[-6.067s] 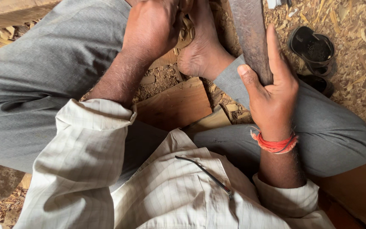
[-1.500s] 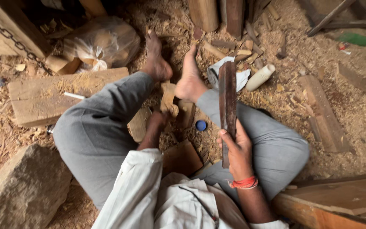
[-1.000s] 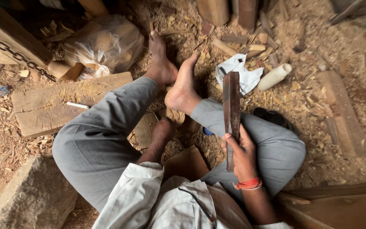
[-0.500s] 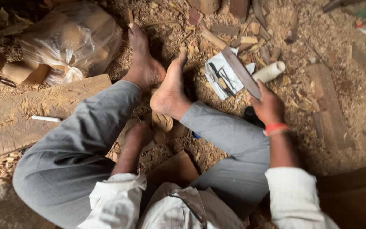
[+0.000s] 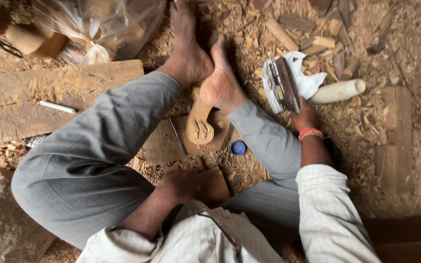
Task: The person sits on the floor and carves a wooden foot-shaped object using a chisel and a wooden mallet. They repeatedly strike the chisel to shape the wood, occasionally pausing to adjust the tool or inspect the work.
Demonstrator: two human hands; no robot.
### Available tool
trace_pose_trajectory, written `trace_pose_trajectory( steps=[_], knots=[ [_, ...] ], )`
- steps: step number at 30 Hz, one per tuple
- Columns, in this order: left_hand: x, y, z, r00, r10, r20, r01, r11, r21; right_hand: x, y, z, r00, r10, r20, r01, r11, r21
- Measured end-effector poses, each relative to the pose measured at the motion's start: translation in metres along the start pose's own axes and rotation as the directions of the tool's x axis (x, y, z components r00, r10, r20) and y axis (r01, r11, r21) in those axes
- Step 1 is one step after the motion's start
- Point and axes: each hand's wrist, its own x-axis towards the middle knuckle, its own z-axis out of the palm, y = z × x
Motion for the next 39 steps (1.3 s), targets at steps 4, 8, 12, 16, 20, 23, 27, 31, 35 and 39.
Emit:
trace_pose_trajectory(
  steps=[4,8,12,16,20,23,27,31,35,39],
  knots=[
    [0.004,0.012,-0.01,1.0,-0.001,-0.007,0.001,1.0,-0.027,-0.009,-0.023,-0.021,0.998,-0.066,-0.023,0.065,0.997,-0.046],
    [0.006,0.012,-0.016,0.999,0.043,0.032,-0.041,0.996,-0.074,-0.045,-0.065,-0.058,0.897,-0.226,-0.381,0.24,0.971,-0.01],
    [0.005,0.003,-0.007,0.993,0.039,0.108,-0.048,0.996,0.079,-0.131,-0.133,-0.043,0.711,-0.547,-0.442,0.671,0.716,0.192],
    [0.024,0.009,0.003,0.832,-0.477,0.282,0.552,0.758,-0.347,-0.196,-0.198,0.028,0.618,-0.735,-0.28,0.675,0.678,-0.29],
    [0.023,0.032,-0.012,0.783,-0.554,0.283,0.619,0.647,-0.445,-0.168,-0.214,0.086,0.821,-0.513,-0.249,0.422,0.84,-0.34],
    [0.041,0.051,-0.015,0.834,-0.44,0.332,0.471,0.882,-0.014,-0.127,-0.223,0.105,0.742,-0.601,-0.297,0.37,0.737,-0.566],
    [0.042,0.052,-0.01,0.637,-0.667,0.386,0.719,0.332,-0.611,-0.113,-0.234,0.134,0.779,-0.612,-0.137,0.405,0.658,-0.634],
    [0.026,0.021,0.005,0.879,-0.44,0.182,0.476,0.832,-0.286,-0.098,-0.228,0.147,0.756,-0.644,-0.114,0.416,0.608,-0.677],
    [0.0,-0.012,-0.005,0.994,0.095,0.053,-0.1,0.991,0.092,-0.118,-0.211,0.141,0.702,-0.618,0.353,0.43,-0.027,-0.902],
    [0.004,-0.008,0.004,0.981,0.127,-0.146,-0.121,0.991,0.05,-0.16,-0.172,0.06,0.693,-0.719,-0.049,0.721,0.691,0.056]
  ],
)
